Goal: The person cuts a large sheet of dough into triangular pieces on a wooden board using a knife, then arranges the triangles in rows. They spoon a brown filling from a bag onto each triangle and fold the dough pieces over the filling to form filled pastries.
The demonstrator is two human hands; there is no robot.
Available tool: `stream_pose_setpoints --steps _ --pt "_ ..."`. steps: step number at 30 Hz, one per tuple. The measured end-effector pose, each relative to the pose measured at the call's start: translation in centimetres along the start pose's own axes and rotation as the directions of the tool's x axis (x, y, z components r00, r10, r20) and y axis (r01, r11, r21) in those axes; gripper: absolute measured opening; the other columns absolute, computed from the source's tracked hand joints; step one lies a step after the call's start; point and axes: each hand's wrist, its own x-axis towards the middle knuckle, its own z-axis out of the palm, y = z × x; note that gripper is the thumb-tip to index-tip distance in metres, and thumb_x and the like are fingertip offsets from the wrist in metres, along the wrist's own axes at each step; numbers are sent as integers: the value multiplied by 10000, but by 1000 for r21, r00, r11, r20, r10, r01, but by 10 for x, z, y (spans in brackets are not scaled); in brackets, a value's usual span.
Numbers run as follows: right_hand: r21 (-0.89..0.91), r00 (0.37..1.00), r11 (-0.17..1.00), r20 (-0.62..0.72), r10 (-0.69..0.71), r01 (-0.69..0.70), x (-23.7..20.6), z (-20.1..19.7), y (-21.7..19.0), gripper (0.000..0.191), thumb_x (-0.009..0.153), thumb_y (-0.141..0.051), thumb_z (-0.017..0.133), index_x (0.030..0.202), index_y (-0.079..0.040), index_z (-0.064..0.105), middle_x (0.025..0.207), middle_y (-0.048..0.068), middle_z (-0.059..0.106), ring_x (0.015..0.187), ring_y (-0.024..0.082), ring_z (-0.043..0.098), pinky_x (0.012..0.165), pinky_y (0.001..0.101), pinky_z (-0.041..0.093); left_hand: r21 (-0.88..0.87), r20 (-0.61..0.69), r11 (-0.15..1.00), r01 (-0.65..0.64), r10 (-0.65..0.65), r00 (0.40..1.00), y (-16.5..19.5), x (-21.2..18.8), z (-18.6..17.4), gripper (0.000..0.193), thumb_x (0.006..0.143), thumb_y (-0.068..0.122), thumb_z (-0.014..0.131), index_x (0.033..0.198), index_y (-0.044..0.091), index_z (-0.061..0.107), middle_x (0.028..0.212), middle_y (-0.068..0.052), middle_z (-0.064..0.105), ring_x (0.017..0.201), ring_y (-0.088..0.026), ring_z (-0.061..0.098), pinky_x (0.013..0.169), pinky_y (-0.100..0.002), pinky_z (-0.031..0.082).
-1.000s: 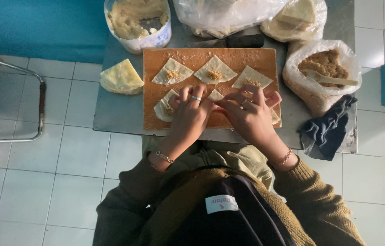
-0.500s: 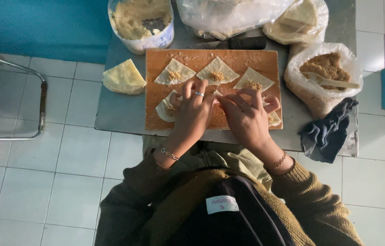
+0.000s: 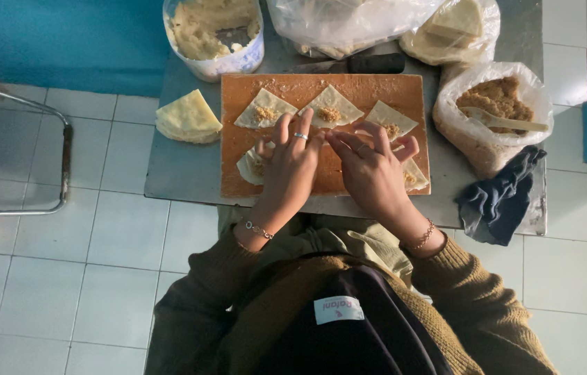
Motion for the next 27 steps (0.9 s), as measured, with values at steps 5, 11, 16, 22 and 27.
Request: stream_pose_setpoints --steps 5,11,16,22,27 --pt "-117 1000 993 17 5 -3 6 7 0 436 860 -96 675 1278 -208 732 1303 -34 667 1319 242 484 970 573 313 58 -74 998 36 -32 997 -3 1 -8 394 883 87 674 1258 200 721 1587 -63 431 1392 -320 406 1061 -565 308" --pt "-178 1000 984 -8 3 -4 7 8 0 307 952 -242 714 1256 -265 751 1342 -8 544 1292 268 427 966 558 272 -118 -282 989 90 -120 952 -9 -4 -31 264 998 163 744 1252 233 719 1592 -74 409 1361 -416 391 1128 -520 331" --pt "-125 999 992 -43 23 -28 20 -3 -5 157 946 -301 768 1103 -310 774 1295 -24 543 1276 299 422 943 554 265 -72 -328 990 118 -135 935 -7 -1 -48 241 938 185 774 1162 268 742 1513 -43 446 1310 -371 419 1057 -505 295" --pt "-15 982 999 -185 -31 29 12 -53 5 166 1024 -208 773 1186 -177 753 1219 -14 697 1295 266 561 1094 368 369 -125 -337 983 132 -167 927 -6 -1 -52 246 922 166 784 1145 254 732 1401 -24 503 1276 -342 440 1006 -494 292" --pt "-130 736 991 -672 -74 -19 47 -92 51 202 929 -318 865 1028 -176 761 1008 46 765 1093 286 606 1009 531 357 -287 -275 957 37 -119 954 10 -1 -25 193 972 173 744 1160 184 705 1302 -65 517 1243 -350 460 1019 -474 431"
